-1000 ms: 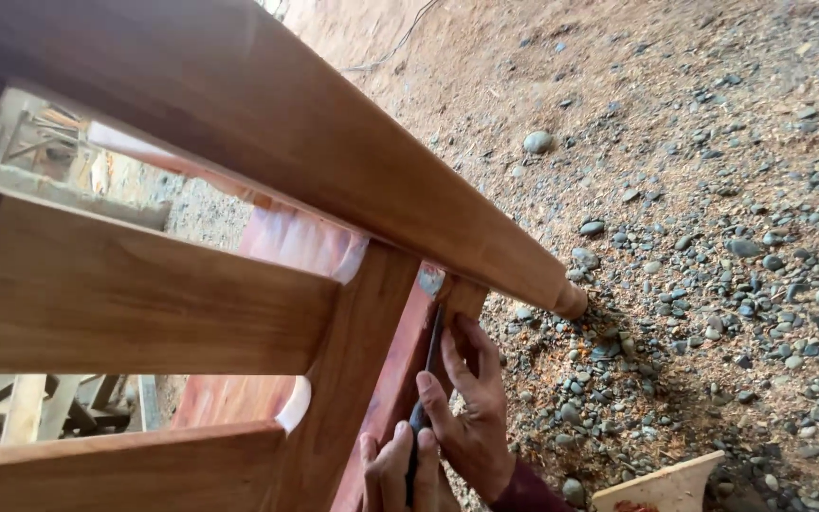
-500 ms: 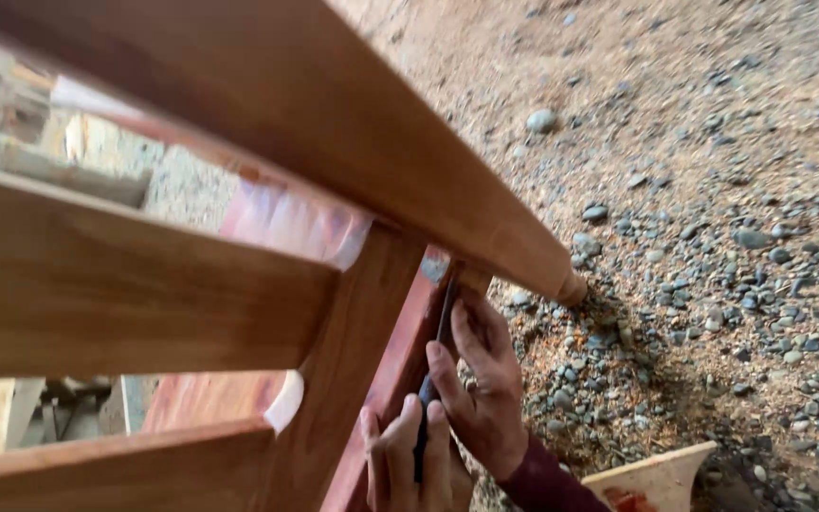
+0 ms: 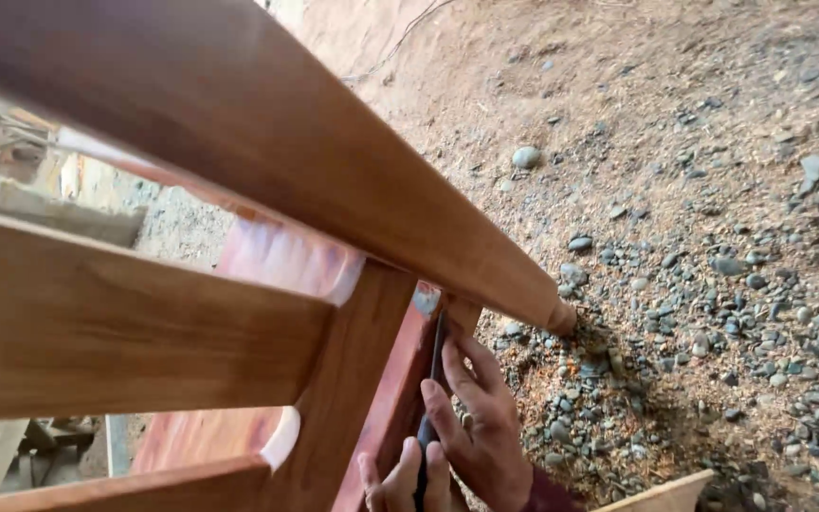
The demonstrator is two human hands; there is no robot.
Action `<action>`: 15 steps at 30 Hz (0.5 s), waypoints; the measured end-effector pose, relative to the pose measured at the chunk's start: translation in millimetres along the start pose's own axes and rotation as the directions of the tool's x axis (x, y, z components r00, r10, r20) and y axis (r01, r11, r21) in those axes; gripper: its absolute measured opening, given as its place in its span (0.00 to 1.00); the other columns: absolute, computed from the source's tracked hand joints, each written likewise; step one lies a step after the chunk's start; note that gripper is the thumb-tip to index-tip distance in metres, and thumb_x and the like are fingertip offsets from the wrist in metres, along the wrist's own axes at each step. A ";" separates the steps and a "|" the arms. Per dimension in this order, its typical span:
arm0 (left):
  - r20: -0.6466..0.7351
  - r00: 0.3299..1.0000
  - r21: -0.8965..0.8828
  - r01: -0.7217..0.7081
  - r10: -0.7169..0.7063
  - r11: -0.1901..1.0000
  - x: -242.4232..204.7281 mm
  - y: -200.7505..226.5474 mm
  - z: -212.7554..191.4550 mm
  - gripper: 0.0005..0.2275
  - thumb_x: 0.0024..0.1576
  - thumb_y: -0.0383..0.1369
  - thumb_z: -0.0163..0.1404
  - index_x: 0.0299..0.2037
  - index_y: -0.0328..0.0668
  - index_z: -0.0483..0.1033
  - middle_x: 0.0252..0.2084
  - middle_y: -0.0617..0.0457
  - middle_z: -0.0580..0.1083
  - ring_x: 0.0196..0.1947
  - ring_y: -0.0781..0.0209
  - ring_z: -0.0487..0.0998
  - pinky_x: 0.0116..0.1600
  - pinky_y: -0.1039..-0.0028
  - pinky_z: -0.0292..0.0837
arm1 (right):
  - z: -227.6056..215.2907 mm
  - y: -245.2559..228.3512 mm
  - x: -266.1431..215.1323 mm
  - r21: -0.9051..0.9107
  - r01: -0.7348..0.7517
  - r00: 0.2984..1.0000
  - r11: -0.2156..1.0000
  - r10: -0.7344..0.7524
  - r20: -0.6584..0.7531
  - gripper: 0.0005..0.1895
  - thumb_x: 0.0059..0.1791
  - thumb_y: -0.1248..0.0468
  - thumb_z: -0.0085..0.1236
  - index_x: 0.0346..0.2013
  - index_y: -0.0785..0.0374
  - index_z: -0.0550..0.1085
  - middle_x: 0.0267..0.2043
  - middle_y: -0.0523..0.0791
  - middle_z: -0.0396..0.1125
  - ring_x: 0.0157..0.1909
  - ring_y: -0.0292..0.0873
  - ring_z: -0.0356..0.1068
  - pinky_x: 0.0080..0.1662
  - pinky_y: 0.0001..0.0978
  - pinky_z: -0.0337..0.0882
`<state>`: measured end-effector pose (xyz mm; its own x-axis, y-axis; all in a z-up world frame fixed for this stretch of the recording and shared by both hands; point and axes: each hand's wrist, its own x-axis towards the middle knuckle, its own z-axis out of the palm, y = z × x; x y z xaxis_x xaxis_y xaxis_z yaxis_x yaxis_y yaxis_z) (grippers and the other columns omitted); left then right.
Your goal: The person kneels beside an overturned wooden chair on gravel and uses a chisel-like carving tool to scrape and shape the joint where the backrest rail meets the leg. They reposition the tool repeatedly along the joint, bracing the frame with one hand while cutting with the other.
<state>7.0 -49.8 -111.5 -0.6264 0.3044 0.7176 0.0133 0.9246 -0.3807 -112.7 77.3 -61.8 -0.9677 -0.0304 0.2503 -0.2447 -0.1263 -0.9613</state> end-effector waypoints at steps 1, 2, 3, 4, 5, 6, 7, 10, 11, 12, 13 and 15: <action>0.005 1.000 -0.006 -0.010 0.010 1.000 17.2 2.5 -1.0 0.08 0.58 0.32 0.56 0.46 0.45 0.78 0.46 0.46 0.76 0.43 0.49 0.79 0.60 0.36 0.71 | 0.1 2.4 5.5 0.002 -0.007 1.000 1.000 0.007 -0.010 0.26 0.53 0.61 0.56 0.59 0.79 0.70 0.67 0.62 0.62 0.68 0.60 0.65 0.65 0.43 0.64; 0.034 0.999 -0.022 0.028 -0.028 0.999 28.1 10.4 -12.4 0.08 0.58 0.31 0.56 0.46 0.44 0.78 0.45 0.45 0.76 0.43 0.48 0.79 0.60 0.37 0.72 | -1.5 3.6 1.9 -0.025 -0.010 1.000 1.000 0.010 0.006 0.25 0.53 0.61 0.56 0.58 0.78 0.71 0.66 0.61 0.63 0.67 0.58 0.66 0.65 0.42 0.65; 0.064 0.996 -0.035 0.067 -0.065 0.997 37.8 16.2 -23.2 0.08 0.57 0.29 0.55 0.45 0.43 0.78 0.45 0.44 0.76 0.42 0.47 0.79 0.60 0.37 0.72 | -0.8 5.0 -2.8 -0.052 -0.012 1.000 0.999 0.013 0.022 0.24 0.52 0.61 0.56 0.57 0.77 0.71 0.64 0.59 0.63 0.65 0.56 0.67 0.64 0.41 0.66; 0.075 0.994 -0.025 0.077 -0.075 0.997 55.2 21.0 -27.2 0.08 0.57 0.29 0.55 0.45 0.43 0.78 0.45 0.44 0.76 0.42 0.47 0.79 0.60 0.37 0.72 | 2.6 6.6 -1.4 -0.049 -0.018 0.999 0.999 0.020 0.037 0.24 0.52 0.61 0.56 0.57 0.77 0.71 0.64 0.59 0.63 0.65 0.56 0.67 0.64 0.41 0.66; 0.089 0.987 -0.041 0.135 -0.130 0.990 72.9 25.5 -32.4 0.07 0.57 0.27 0.55 0.45 0.41 0.79 0.45 0.42 0.76 0.42 0.46 0.80 0.60 0.37 0.73 | 6.0 6.8 -0.9 -0.018 0.006 1.000 1.000 -0.006 0.014 0.23 0.53 0.62 0.55 0.58 0.77 0.71 0.65 0.59 0.63 0.66 0.56 0.66 0.64 0.41 0.67; 0.105 0.979 -0.061 0.184 -0.177 0.981 93.4 30.4 -40.2 0.07 0.57 0.25 0.54 0.44 0.39 0.79 0.44 0.40 0.77 0.41 0.44 0.80 0.60 0.37 0.73 | 7.1 3.6 -1.3 0.014 0.027 0.999 1.000 -0.027 -0.020 0.23 0.54 0.63 0.55 0.59 0.77 0.71 0.66 0.59 0.62 0.67 0.56 0.66 0.64 0.40 0.67; 0.116 0.977 -0.054 0.186 -0.179 0.981 100.3 31.9 -47.5 0.07 0.57 0.25 0.54 0.44 0.39 0.79 0.44 0.40 0.77 0.41 0.44 0.80 0.60 0.37 0.73 | 7.1 1.9 -2.1 0.019 0.017 1.000 1.000 -0.016 -0.013 0.23 0.54 0.63 0.55 0.59 0.77 0.71 0.66 0.59 0.62 0.67 0.56 0.66 0.64 0.40 0.67; 0.180 0.953 -0.156 0.271 -0.242 0.950 107.9 28.1 -58.4 0.11 0.55 0.21 0.52 0.47 0.35 0.79 0.47 0.39 0.77 0.43 0.44 0.81 0.62 0.41 0.74 | 14.6 4.7 -6.4 0.008 0.097 0.995 0.995 -0.096 -0.034 0.23 0.55 0.64 0.53 0.61 0.78 0.70 0.67 0.60 0.61 0.69 0.58 0.64 0.67 0.43 0.66; 0.209 0.955 -0.178 0.247 -0.208 0.953 105.2 24.5 -61.7 0.12 0.54 0.21 0.51 0.49 0.32 0.79 0.49 0.38 0.76 0.43 0.43 0.80 0.64 0.41 0.71 | 18.5 5.5 -10.0 -0.009 0.090 0.994 0.996 -0.091 -0.068 0.22 0.55 0.64 0.54 0.60 0.77 0.71 0.65 0.59 0.62 0.67 0.56 0.65 0.66 0.42 0.67; 0.227 0.959 -0.210 0.217 -0.168 0.953 104.9 20.5 -60.8 0.14 0.54 0.21 0.51 0.50 0.30 0.78 0.50 0.36 0.75 0.43 0.43 0.79 0.66 0.40 0.69 | 21.9 7.3 -9.1 -0.030 0.091 0.989 0.995 -0.094 -0.112 0.21 0.55 0.63 0.55 0.59 0.76 0.71 0.64 0.57 0.63 0.65 0.53 0.67 0.65 0.41 0.68; 0.223 0.958 -0.205 0.226 -0.179 0.952 101.5 16.8 -61.5 0.14 0.54 0.21 0.51 0.50 0.30 0.78 0.50 0.36 0.75 0.43 0.43 0.79 0.66 0.40 0.69 | 24.0 5.2 -10.0 -0.031 0.097 0.990 0.995 -0.100 -0.102 0.21 0.55 0.63 0.55 0.59 0.76 0.71 0.64 0.57 0.63 0.65 0.53 0.67 0.65 0.41 0.68; 0.219 0.964 -0.238 0.200 -0.148 0.950 96.1 13.1 -62.3 0.15 0.54 0.21 0.50 0.51 0.29 0.78 0.52 0.37 0.74 0.44 0.42 0.78 0.69 0.40 0.64 | 23.2 0.5 -10.7 -0.016 0.108 0.990 0.994 -0.109 -0.093 0.22 0.57 0.64 0.54 0.61 0.77 0.70 0.62 0.57 0.64 0.65 0.53 0.67 0.66 0.40 0.66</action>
<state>-4.5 5.9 -11.3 -0.7769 0.1067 0.6205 0.0730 0.9942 -0.0795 -101.1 54.5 -62.4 -0.9366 0.0755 0.3422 -0.3490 -0.1132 -0.9303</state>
